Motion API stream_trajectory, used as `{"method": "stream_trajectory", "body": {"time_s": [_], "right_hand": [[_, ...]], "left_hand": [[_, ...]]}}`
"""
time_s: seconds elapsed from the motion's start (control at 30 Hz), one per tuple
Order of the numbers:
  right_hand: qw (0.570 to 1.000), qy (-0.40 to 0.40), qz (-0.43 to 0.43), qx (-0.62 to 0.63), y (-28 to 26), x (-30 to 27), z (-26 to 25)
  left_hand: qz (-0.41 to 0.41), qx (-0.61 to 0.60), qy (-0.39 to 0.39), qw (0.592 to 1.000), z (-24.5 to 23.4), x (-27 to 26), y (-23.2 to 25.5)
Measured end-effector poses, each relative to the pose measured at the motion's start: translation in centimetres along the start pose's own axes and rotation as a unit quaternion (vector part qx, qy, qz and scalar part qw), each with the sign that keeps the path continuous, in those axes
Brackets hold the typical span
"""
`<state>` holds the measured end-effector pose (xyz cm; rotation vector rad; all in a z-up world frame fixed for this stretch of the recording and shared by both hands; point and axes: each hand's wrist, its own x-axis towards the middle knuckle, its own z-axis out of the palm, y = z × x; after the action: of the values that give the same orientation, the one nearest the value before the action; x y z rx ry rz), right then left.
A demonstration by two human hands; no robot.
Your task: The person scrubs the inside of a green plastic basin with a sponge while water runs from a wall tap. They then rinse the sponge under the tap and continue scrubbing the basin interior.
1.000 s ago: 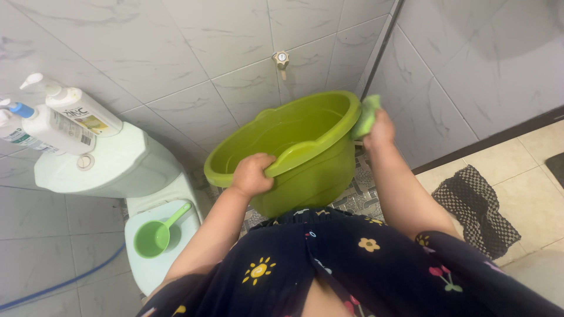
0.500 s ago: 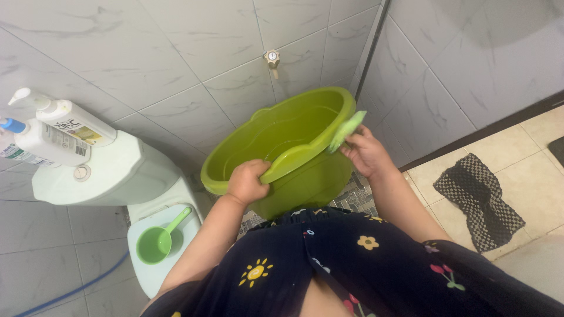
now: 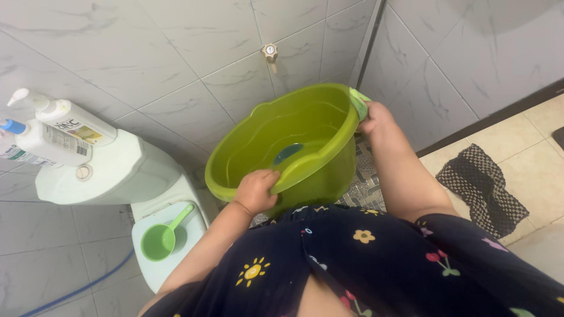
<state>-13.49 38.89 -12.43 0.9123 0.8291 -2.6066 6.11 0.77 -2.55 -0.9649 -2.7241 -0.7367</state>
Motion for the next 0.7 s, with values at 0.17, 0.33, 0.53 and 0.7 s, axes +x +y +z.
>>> {"method": "stream_trajectory", "body": {"time_s": [0.17,0.33,0.53,0.7], "right_hand": [[0.991,-0.126,-0.042,-0.019,3.3,-1.0,-3.0],[0.981,-0.172,-0.061,-0.068,6.4,-3.8,-5.3],[0.982,-0.159,-0.074,-0.068,6.3,-5.6,-4.0],[0.985,-0.124,-0.1,-0.066,7.6,-6.4,-3.5]], "left_hand": [[-0.03,0.02,-0.044,0.998,1.4,-4.2,-1.5],[-0.043,0.041,-0.113,0.992,4.6,-6.7,-3.8],[-0.067,0.054,-0.142,0.986,6.5,-6.6,-4.9],[-0.111,0.077,-0.169,0.976,5.2,-5.1,-3.1]]}}
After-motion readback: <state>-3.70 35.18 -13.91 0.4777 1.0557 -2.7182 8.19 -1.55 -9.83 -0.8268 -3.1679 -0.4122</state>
